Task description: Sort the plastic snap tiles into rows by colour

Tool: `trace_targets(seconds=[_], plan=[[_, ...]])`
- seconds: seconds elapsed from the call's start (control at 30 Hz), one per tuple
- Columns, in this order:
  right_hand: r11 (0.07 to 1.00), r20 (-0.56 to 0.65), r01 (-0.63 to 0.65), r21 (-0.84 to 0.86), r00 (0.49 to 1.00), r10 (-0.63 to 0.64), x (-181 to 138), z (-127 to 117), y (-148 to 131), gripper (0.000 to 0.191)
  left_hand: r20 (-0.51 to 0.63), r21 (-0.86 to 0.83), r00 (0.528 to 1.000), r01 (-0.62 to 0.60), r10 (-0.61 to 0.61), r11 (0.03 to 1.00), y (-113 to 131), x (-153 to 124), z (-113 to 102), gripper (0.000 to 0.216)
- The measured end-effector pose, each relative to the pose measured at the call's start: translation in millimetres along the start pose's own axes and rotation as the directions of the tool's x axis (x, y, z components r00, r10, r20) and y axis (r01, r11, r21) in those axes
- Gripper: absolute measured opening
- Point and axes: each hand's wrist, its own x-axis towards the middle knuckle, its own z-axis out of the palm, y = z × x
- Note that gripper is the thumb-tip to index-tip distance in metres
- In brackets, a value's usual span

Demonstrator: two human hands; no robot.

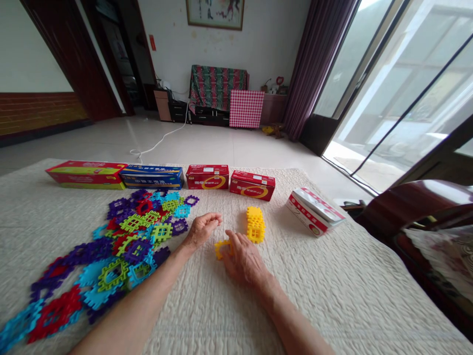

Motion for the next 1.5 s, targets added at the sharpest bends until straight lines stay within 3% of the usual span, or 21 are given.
trace_targets(seconds=[0.17, 0.33, 0.6, 0.7, 0.8, 0.97, 1.3, 1.5], plan=[[0.991, 0.045, 0.134, 0.014, 0.99, -0.134, 0, -7, 0, 0.063, 0.002, 0.012, 1.0, -0.013, 0.013, 1.0, 1, 0, 0, 0.027], [0.984, 0.14, 0.176, 0.018, 0.974, -0.177, 2, -13, -5, 0.049, -0.012, 0.013, 1.0, -0.003, 0.003, 1.0, 0, -1, 1, 0.027], [0.983, 0.132, 0.182, 0.021, 0.974, -0.183, 2, -14, -10, 0.033, 0.019, 0.018, 1.0, -0.023, 0.022, 1.0, -3, -1, 0, 0.029], [0.986, 0.064, 0.167, 0.004, 0.984, -0.167, -3, -13, -2, 0.037, 0.018, 0.029, 0.999, -0.028, 0.028, 0.999, -3, -3, 0, 0.028], [0.988, -0.082, 0.142, -0.061, 0.986, -0.146, -11, -19, 17, 0.043, 0.012, 0.06, 0.999, -0.039, 0.038, 0.997, -4, -3, 0, 0.027], [0.975, -0.296, 0.037, -0.217, 0.95, -0.102, -27, -32, 55, 0.039, 0.021, 0.075, 0.999, -0.036, 0.035, 0.997, -7, -2, 0, 0.027], [0.942, -0.271, 0.015, -0.335, 0.956, -0.112, -30, -24, 65, 0.039, 0.017, 0.1, 0.999, -0.045, 0.044, 0.994, -6, -3, 1, 0.027], [0.908, -0.305, 0.059, -0.415, 0.931, -0.2, -29, -19, 67, 0.038, -0.004, 0.17, 0.996, -0.086, 0.088, 0.982, -4, -4, 2, 0.024]])
